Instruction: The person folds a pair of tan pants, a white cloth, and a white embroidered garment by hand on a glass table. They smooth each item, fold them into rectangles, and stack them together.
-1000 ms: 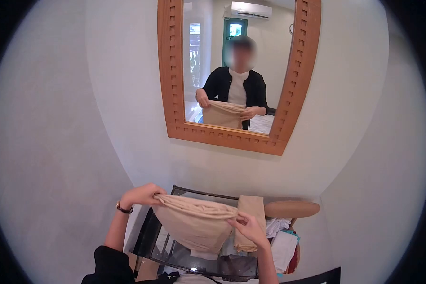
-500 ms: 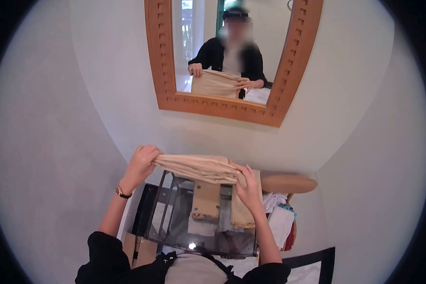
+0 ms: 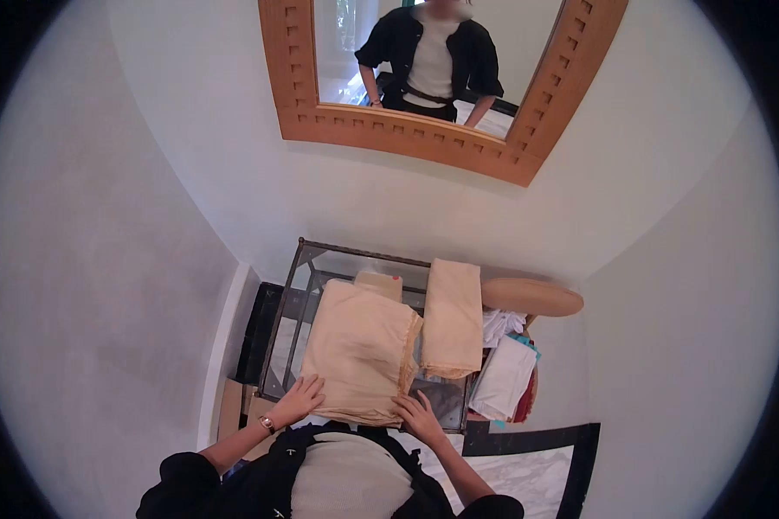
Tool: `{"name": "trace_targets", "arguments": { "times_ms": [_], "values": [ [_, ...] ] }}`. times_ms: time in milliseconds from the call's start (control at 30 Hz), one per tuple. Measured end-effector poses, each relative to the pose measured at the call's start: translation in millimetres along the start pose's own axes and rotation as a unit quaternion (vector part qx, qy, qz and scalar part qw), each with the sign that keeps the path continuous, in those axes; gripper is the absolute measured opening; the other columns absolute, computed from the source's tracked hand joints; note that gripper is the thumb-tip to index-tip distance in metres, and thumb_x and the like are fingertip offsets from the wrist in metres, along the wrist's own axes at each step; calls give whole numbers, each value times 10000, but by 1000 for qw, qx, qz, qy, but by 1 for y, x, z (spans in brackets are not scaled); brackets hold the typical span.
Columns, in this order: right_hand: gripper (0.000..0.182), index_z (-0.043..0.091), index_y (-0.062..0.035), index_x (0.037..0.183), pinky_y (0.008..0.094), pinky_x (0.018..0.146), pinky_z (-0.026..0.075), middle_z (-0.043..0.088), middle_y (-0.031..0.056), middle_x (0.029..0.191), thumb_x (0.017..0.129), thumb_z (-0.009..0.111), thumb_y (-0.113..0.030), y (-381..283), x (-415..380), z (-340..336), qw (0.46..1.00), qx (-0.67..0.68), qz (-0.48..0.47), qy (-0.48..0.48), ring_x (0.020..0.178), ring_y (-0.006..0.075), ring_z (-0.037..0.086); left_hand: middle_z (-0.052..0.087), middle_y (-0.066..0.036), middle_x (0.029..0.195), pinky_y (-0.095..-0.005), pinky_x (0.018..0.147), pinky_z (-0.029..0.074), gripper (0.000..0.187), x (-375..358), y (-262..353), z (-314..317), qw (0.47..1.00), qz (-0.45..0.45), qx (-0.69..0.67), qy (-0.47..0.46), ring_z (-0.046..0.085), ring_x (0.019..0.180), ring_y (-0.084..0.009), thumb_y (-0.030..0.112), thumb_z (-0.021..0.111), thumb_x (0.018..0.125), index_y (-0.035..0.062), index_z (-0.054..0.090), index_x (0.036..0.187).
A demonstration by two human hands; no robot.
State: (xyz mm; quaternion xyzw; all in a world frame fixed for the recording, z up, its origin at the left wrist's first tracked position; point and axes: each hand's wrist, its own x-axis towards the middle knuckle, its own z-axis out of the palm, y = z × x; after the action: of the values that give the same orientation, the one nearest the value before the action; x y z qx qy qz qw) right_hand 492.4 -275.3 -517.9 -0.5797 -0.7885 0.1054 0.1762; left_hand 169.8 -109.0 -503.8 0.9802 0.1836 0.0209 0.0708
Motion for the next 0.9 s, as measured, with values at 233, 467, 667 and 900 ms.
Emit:
{"name": "trace_targets", "arguments": {
  "times_ms": [233, 467, 667, 900],
  "values": [
    [525, 484, -136, 1306, 474, 1127, 234, 439, 53, 1405, 793, 590, -171, 3, -2, 9, 998, -54, -6, -29, 1320, 232, 390, 428, -198, 1354, -549, 1040, 323, 355, -8, -6, 8, 998, -18, -54, -36, 381, 1303, -343, 221, 598, 798, 51, 529, 1102],
    [823, 298, -173, 1466, 535, 1153, 113, 228, 94, 1536, 751, 660, -359, 12, 17, -2, 989, -127, 20, -77, 1422, 310, 196, 380, -170, 1404, -552, 982, 344, 479, 42, -25, -30, 951, -129, -248, -134, 356, 1312, -343, 230, 577, 792, 51, 483, 1227],
    [975, 213, -173, 1496, 569, 1146, 72, 204, 78, 1550, 684, 705, -392, 17, 41, -21, 984, -123, -26, -128, 1435, 275, 181, 254, -122, 1514, -574, 1051, 270, 519, 87, -31, -10, 991, -57, -105, 62, 281, 1371, -334, 232, 494, 886, 150, 403, 1390],
    [1030, 210, -200, 1497, 571, 1151, 71, 229, 59, 1543, 617, 732, -317, 19, 52, -21, 983, -105, -37, -144, 1427, 226, 211, 147, -75, 1567, -571, 1130, 87, 516, 89, -35, 26, 992, -74, -87, 46, 180, 1427, -287, 294, 455, 933, 255, 358, 1438]
  ]
}}
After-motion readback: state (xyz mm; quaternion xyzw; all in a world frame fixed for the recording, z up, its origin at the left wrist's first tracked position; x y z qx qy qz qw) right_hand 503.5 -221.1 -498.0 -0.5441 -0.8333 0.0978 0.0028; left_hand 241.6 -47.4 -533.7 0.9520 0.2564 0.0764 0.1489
